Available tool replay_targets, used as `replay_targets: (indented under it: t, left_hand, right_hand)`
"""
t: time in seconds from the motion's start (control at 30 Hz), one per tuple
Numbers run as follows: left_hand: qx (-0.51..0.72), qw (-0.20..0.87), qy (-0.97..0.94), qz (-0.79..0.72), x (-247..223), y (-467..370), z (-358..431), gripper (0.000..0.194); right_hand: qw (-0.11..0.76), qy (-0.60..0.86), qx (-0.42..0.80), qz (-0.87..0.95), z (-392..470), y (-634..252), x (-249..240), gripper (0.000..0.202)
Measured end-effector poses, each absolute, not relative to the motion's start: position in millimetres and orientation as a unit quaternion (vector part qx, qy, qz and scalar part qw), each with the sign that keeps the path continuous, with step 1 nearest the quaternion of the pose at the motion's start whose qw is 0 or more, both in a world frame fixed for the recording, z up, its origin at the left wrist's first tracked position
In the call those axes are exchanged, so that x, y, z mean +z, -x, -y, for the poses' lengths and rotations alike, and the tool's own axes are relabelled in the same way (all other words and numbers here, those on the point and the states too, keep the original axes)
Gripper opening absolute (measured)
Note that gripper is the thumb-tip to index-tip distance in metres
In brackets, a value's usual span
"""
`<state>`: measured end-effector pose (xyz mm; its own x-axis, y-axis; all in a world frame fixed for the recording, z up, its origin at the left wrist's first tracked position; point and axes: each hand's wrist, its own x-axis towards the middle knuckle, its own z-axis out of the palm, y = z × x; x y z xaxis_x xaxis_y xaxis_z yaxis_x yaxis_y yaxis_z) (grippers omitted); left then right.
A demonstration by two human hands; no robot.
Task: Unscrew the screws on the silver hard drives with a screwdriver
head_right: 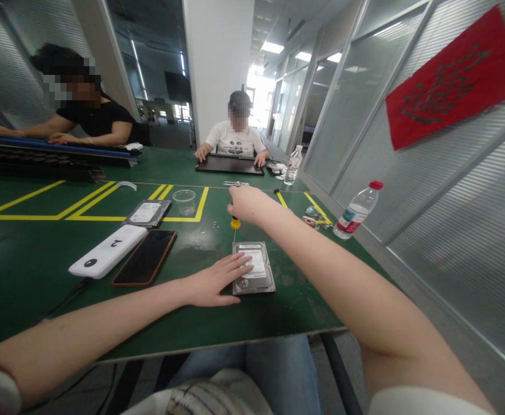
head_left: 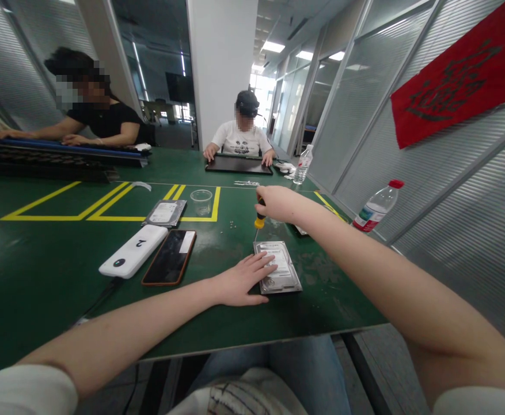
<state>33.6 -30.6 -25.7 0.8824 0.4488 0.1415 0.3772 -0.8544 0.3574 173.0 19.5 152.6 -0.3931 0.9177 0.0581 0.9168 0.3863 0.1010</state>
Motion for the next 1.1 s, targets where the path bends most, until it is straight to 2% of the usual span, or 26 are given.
replay_targets:
  t: [0.17,0.27,0.37,0.4,0.47,0.63,0.87,1.1]
  left_hand:
    - [0.103,0.160,-0.957,-0.218,-24,-33,31,0.081]
    - [0.099,0.155,-0.958,-0.218,-24,-34,31,0.081]
    - [0.097,0.154,-0.959,-0.219,-24,-33,31,0.081]
    - [0.096,0.154,-0.959,-0.219,-24,-33,31,0.081]
    - [0.096,0.154,-0.958,-0.220,-25,-33,31,0.082]
    - [0.113,0.161,-0.957,-0.213,-25,-32,30,0.081]
    - [0.107,0.161,-0.957,-0.216,-23,-33,31,0.081]
    - [0.102,0.151,-0.960,-0.215,-26,-33,30,0.082]
  right_hand:
    - [-0.045,-0.540,-0.002,-0.841,-20,-171,146,0.016]
    - [-0.111,-0.556,0.007,-0.824,-19,-165,137,0.027]
    - [-0.163,-0.552,0.019,-0.818,-19,-161,127,0.021]
    - [-0.171,-0.550,0.021,-0.817,-18,-160,126,0.024]
    - [-0.162,-0.557,0.038,-0.813,-16,-157,125,0.031]
    - [-0.076,-0.624,0.116,-0.769,-12,-148,135,0.045]
    - [-0.046,-0.584,0.061,-0.808,-17,-157,143,0.033]
    - [0.015,-0.534,-0.051,-0.844,-16,-181,163,0.025]
